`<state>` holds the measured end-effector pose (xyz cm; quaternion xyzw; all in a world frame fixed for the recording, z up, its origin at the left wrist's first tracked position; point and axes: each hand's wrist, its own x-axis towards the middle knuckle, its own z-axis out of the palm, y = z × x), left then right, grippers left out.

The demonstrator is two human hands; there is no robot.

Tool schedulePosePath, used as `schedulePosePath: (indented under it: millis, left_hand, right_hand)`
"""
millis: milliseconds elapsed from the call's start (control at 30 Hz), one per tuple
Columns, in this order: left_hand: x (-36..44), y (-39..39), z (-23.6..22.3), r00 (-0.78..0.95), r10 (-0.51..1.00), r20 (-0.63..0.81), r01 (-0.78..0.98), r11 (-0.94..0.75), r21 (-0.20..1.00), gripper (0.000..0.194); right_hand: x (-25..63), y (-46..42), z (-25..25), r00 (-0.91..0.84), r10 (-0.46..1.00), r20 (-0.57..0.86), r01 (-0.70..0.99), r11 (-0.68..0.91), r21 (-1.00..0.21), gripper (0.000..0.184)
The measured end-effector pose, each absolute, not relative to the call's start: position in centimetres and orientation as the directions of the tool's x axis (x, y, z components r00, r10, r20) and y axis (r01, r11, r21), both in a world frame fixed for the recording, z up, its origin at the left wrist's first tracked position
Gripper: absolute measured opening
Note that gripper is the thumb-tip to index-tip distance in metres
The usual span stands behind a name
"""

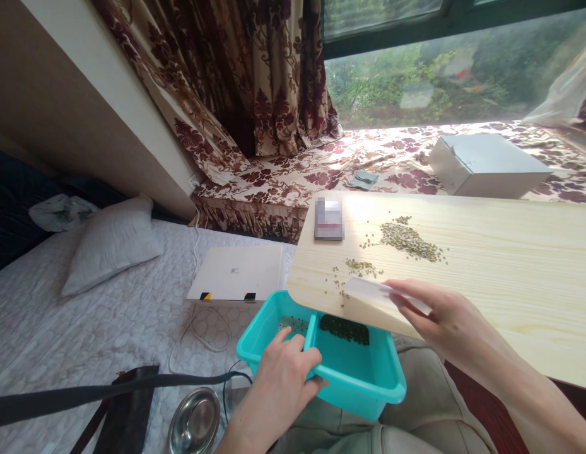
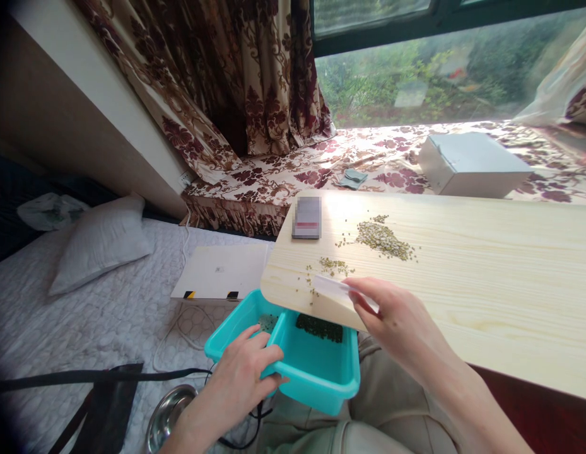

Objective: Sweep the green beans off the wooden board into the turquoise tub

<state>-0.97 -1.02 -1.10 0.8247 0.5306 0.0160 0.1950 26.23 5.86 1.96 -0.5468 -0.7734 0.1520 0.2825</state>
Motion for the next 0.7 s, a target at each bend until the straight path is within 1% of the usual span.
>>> schedulePosePath:
  millis: [467,600,700]
  left_hand:
    - [-1.7,-1.2,-1.6,0.433,0.888,-0.154,0.868,-0.365,0.335,0.02]
    - [-1.8,-1.3,-1.8,0.43,0.891,-0.143,0.868,-0.365,0.337,0.021]
    - [-2.0,-1.4,-1.9,0.427,0.895,-0.129,0.864,-0.362,0.349,0.021]
  right_hand:
    - [25.0,6.1,2.1,-0.305,0.918,0.255,0.703,0.397,-0.589,0.028]
    - [24.7,5.8,2.4,-0.34,0.912,0.231,0.675,0.407,-0.615,0.028]
    - [24.3,6.0,2.5,-0.319,0.919,0.232,0.679,0.393,-0.621,0.029]
